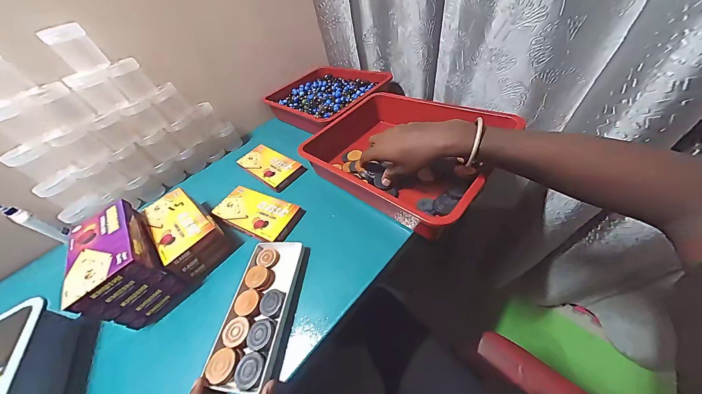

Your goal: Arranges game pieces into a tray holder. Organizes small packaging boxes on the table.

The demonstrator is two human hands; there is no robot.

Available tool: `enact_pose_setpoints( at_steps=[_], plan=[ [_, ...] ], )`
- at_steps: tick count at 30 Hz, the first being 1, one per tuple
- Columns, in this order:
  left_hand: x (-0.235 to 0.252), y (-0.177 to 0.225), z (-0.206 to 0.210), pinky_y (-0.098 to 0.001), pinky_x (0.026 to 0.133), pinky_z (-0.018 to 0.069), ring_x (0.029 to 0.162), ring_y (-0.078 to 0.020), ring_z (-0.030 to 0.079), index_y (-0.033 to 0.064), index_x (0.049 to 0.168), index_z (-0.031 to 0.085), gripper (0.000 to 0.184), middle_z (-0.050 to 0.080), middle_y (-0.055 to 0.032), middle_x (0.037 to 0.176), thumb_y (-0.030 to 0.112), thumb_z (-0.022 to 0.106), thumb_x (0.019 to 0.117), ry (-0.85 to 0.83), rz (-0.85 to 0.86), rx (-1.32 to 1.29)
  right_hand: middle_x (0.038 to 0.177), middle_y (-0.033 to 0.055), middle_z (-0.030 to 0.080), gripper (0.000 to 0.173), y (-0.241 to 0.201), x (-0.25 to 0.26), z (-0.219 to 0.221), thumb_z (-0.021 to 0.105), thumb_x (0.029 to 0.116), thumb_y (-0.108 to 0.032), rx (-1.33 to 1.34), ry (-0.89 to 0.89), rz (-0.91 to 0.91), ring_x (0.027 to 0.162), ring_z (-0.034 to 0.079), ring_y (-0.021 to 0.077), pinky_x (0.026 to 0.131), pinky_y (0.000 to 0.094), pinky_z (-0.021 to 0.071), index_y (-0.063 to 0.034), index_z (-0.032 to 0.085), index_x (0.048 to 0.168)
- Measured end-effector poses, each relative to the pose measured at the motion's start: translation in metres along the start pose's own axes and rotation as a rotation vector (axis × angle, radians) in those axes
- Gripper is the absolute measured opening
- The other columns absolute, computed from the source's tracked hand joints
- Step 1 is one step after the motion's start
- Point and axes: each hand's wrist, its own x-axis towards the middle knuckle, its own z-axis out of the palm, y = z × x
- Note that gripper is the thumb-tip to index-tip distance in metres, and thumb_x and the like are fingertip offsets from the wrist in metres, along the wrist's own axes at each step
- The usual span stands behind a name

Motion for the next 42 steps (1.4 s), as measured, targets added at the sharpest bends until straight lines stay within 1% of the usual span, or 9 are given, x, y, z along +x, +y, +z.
enact_pose_setpoints(
  at_steps=[4, 12, 19, 25, 28, 32, 35, 38, 42],
  plan=[
    [0.000, -0.001, 0.002, -0.0502, 0.093, 0.0443, 0.104, -0.0242, 0.071, -0.0031, 0.122, 0.069, 0.073, 0.075, -0.0152, 0.114, 0.058, 0.070, 0.0826, 0.005, -0.002, -0.003, 0.108, 0.0190, 0.068, 0.028, 0.008, 0.000, 0.009, 0.069, 0.0979, -0.019, 0.049, 0.055, -0.069, 0.104, 0.066, 0.0370, 0.090, 0.0569, 0.0514, -0.0041, 0.069, 0.121],
    [-0.002, -0.004, 0.002, -0.0521, 0.095, 0.0433, 0.105, -0.0271, 0.071, -0.0028, 0.122, 0.070, 0.075, 0.075, -0.0173, 0.114, 0.061, 0.068, 0.0823, -0.001, -0.009, -0.015, 0.105, 0.0175, 0.070, 0.029, 0.005, -0.007, 0.016, 0.068, 0.0997, -0.023, 0.107, -0.013, -0.032, 0.101, 0.067, 0.0363, 0.092, 0.0597, 0.0497, -0.0039, 0.069, 0.122],
    [-0.005, -0.008, 0.003, -0.0559, 0.095, 0.0422, 0.106, -0.0294, 0.071, -0.0006, 0.124, 0.070, 0.081, 0.075, -0.0178, 0.115, 0.068, 0.063, 0.0829, -0.021, -0.024, -0.015, 0.096, 0.0142, 0.069, 0.023, 0.005, -0.004, 0.017, 0.076, 0.0910, -0.017, 0.103, 0.020, 0.011, 0.094, 0.067, 0.0341, 0.084, 0.0585, 0.0516, -0.0055, 0.068, 0.109],
    [-0.006, -0.003, 0.000, -0.0559, 0.095, 0.0423, 0.107, -0.0300, 0.072, 0.0037, 0.124, 0.072, 0.081, 0.075, -0.0158, 0.116, 0.073, 0.058, 0.0835, 0.010, -0.050, 0.006, 0.097, 0.0176, 0.071, 0.030, -0.013, -0.006, 0.007, 0.080, 0.0896, -0.019, 0.036, -0.043, 0.065, 0.096, 0.068, 0.0390, 0.086, 0.0614, 0.0511, -0.0051, 0.070, 0.114],
    [-0.004, -0.001, 0.001, -0.0550, 0.095, 0.0423, 0.109, -0.0281, 0.072, 0.0055, 0.121, 0.073, 0.080, 0.076, -0.0137, 0.116, 0.074, 0.058, 0.0822, 0.033, -0.070, 0.005, 0.093, 0.0175, 0.072, 0.018, -0.013, -0.005, 0.009, 0.077, 0.0895, -0.011, 0.071, -0.052, 0.002, 0.092, 0.069, 0.0373, 0.085, 0.0606, 0.0509, -0.0033, 0.074, 0.106],
    [-0.006, -0.002, 0.002, -0.0533, 0.095, 0.0427, 0.108, -0.0261, 0.072, 0.0061, 0.120, 0.074, 0.080, 0.076, -0.0124, 0.116, 0.074, 0.057, 0.0827, 0.049, -0.079, 0.001, 0.096, 0.0178, 0.071, 0.015, -0.017, -0.008, -0.001, 0.067, 0.0984, -0.006, 0.198, -0.159, -0.004, 0.090, 0.068, 0.0327, 0.086, 0.0564, 0.0526, 0.0001, 0.073, 0.110],
    [-0.006, -0.002, 0.002, -0.0537, 0.095, 0.0429, 0.108, -0.0263, 0.072, 0.0063, 0.120, 0.074, 0.080, 0.076, -0.0125, 0.116, 0.074, 0.056, 0.0827, 0.049, -0.083, -0.006, 0.084, 0.0148, 0.070, 0.010, -0.021, -0.009, 0.000, 0.065, 0.0970, -0.004, 0.202, -0.122, -0.026, 0.080, 0.067, 0.0301, 0.077, 0.0559, 0.0520, -0.0002, 0.074, 0.096],
    [-0.006, -0.001, 0.002, -0.0539, 0.096, 0.0427, 0.110, -0.0272, 0.072, 0.0067, 0.121, 0.074, 0.080, 0.076, -0.0123, 0.117, 0.075, 0.056, 0.0831, 0.034, -0.087, -0.017, 0.088, 0.0153, 0.069, 0.011, -0.030, -0.012, -0.007, 0.066, 0.0958, -0.004, 0.246, -0.187, -0.007, 0.081, 0.066, 0.0278, 0.077, 0.0523, 0.0524, 0.0011, 0.073, 0.103],
    [-0.006, -0.002, 0.001, -0.0526, 0.094, 0.0435, 0.109, -0.0268, 0.072, 0.0069, 0.119, 0.075, 0.079, 0.076, -0.0119, 0.117, 0.075, 0.056, 0.0832, 0.044, -0.091, -0.022, 0.100, 0.0078, 0.068, 0.023, -0.033, -0.019, -0.009, 0.055, 0.0981, 0.000, 0.501, -0.235, -0.005, 0.087, 0.063, 0.0120, 0.080, 0.0350, 0.0530, -0.0022, 0.066, 0.118]
  ],
)
